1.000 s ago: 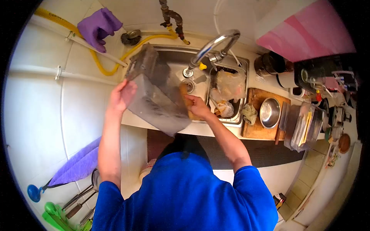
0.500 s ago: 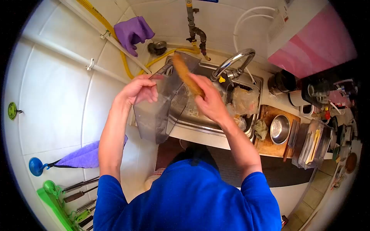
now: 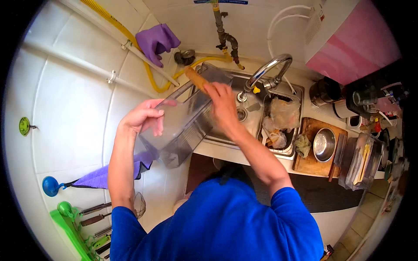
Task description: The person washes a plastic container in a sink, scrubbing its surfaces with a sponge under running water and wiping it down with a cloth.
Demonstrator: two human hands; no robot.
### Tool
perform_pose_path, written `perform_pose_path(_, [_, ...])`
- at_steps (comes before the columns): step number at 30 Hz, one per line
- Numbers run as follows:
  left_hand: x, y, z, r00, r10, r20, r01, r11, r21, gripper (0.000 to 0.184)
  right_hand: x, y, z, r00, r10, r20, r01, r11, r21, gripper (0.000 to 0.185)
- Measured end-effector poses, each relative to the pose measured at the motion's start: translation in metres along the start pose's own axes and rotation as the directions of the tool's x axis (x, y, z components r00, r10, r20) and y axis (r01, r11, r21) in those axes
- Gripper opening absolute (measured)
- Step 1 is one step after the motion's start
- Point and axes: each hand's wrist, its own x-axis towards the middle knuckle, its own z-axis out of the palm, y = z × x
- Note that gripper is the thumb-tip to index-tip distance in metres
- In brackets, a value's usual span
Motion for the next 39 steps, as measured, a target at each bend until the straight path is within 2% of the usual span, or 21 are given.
perform_pose_path(3, [-0.025, -0.01, -0.02, 1.0, 0.021, 0.012, -0.022, 0.997, 0.076, 0.067, -0.02, -0.016, -0.008, 0.987, -0.022, -0.16, 0.048, 0.986, 0.16, 0.06])
perform_pose_path(8, [-0.055, -0.043, -0.05, 0.992, 0.122, -0.036, -0.12, 0.992, 0.05, 0.065, -0.078, -0.004, -0.038, 0.974, 0.127, -0.19, -0.073, 0.961, 0.266, 0.06])
perform_pose_path(10, [-0.058, -0.058, -0.054, 0.987, 0.149, -0.056, -0.147, 0.988, 0.039, 0.065, -0.115, 0.029, -0.019, 0.971, 0.238, 0.01, -0.232, 0.934, 0.272, 0.056])
perform_pose_path(11, [-0.058, -0.065, -0.054, 0.98, 0.173, -0.103, -0.175, 0.985, -0.01, 0.065, -0.136, 0.058, 0.007, 0.969, 0.245, 0.008, -0.238, 0.932, 0.272, 0.056])
perform_pose_path(13, [-0.054, -0.071, -0.049, 0.97, 0.19, -0.15, -0.201, 0.978, -0.061, 0.065, -0.173, 0.118, 0.062, 0.731, 0.672, 0.12, -0.638, 0.611, 0.469, 0.049])
perform_pose_path(14, [-0.052, -0.073, -0.045, 0.965, 0.192, -0.177, -0.206, 0.976, -0.067, 0.064, -0.17, 0.133, 0.071, 0.728, 0.675, 0.122, -0.643, 0.608, 0.466, 0.049])
perform_pose_path(15, [-0.05, -0.074, -0.041, 0.959, 0.195, -0.206, -0.213, 0.974, -0.073, 0.064, -0.157, 0.151, 0.078, 0.566, 0.794, 0.221, -0.668, 0.284, 0.688, 0.051])
perform_pose_path(16, [-0.049, -0.075, -0.038, 0.96, 0.189, -0.209, -0.209, 0.975, -0.077, 0.064, -0.147, 0.164, 0.083, 0.399, 0.839, 0.369, -0.579, -0.081, 0.811, 0.054])
perform_pose_path(20, [-0.048, -0.073, -0.028, 0.948, 0.2, -0.246, -0.211, 0.977, -0.017, 0.062, -0.131, 0.199, 0.088, 0.345, 0.85, 0.398, -0.667, -0.076, 0.741, 0.055])
perform_pose_path(22, [-0.048, -0.074, -0.024, 0.945, 0.194, -0.262, -0.202, 0.979, -0.001, 0.062, -0.147, 0.227, 0.1, 0.267, 0.782, 0.563, -0.933, 0.063, 0.355, 0.051])
perform_pose_path(23, [-0.048, -0.076, -0.021, 0.941, 0.193, -0.276, -0.2, 0.98, 0.004, 0.061, -0.162, 0.24, 0.111, 0.262, 0.783, 0.564, -0.934, 0.057, 0.354, 0.051])
perform_pose_path(25, [-0.048, -0.08, -0.014, 0.937, 0.188, -0.294, -0.196, 0.981, 0.004, 0.06, -0.176, 0.244, 0.115, 0.47, 0.855, 0.22, -0.88, 0.432, 0.198, 0.05])
perform_pose_path(26, [-0.046, -0.079, -0.011, 0.931, 0.187, -0.314, -0.191, 0.981, 0.017, 0.06, -0.181, 0.248, 0.115, 0.47, 0.855, 0.219, -0.88, 0.433, 0.198, 0.05])
perform_pose_path(28, [-0.045, -0.076, -0.007, 0.925, 0.184, -0.333, -0.185, 0.982, 0.03, 0.059, -0.166, 0.213, 0.085, 0.386, 0.909, 0.156, -0.889, 0.412, -0.2, 0.058])
perform_pose_path(29, [-0.046, -0.075, -0.007, 0.922, 0.178, -0.344, -0.175, 0.984, 0.039, 0.059, -0.17, 0.208, 0.087, 0.385, 0.91, 0.154, -0.89, 0.41, -0.201, 0.058])
perform_pose_path(31, [-0.046, -0.073, -0.005, 0.922, 0.175, -0.344, -0.167, 0.985, 0.052, 0.059, -0.176, 0.201, 0.087, 0.181, 0.899, 0.399, -0.704, 0.401, -0.585, 0.055])
perform_pose_path(32, [-0.046, -0.072, -0.004, 0.92, 0.171, -0.353, -0.154, 0.985, 0.076, 0.06, -0.174, 0.202, 0.087, 0.188, 0.902, 0.389, -0.708, 0.399, -0.582, 0.055])
perform_pose_path(33, [-0.045, -0.072, -0.004, 0.915, 0.167, -0.366, -0.142, 0.985, 0.095, 0.061, -0.168, 0.198, 0.082, 0.422, 0.846, 0.325, -0.747, 0.528, -0.405, 0.058])
perform_pose_path(35, [-0.046, -0.074, -0.004, 0.913, 0.174, -0.369, -0.156, 0.985, 0.079, 0.062, -0.149, 0.181, 0.062, 0.681, 0.73, 0.055, -0.728, 0.683, -0.059, 0.062])
perform_pose_path(37, [-0.048, -0.076, 0.0, 0.916, 0.17, -0.362, -0.156, 0.985, 0.068, 0.062, -0.114, 0.189, 0.038, 0.682, 0.729, -0.065, -0.718, 0.683, 0.131, 0.06])
perform_pose_path(39, [-0.048, -0.077, 0.01, 0.891, 0.174, -0.42, -0.172, 0.984, 0.045, 0.061, -0.09, 0.216, 0.028, 0.687, 0.708, -0.165, -0.705, 0.704, 0.088, 0.06])
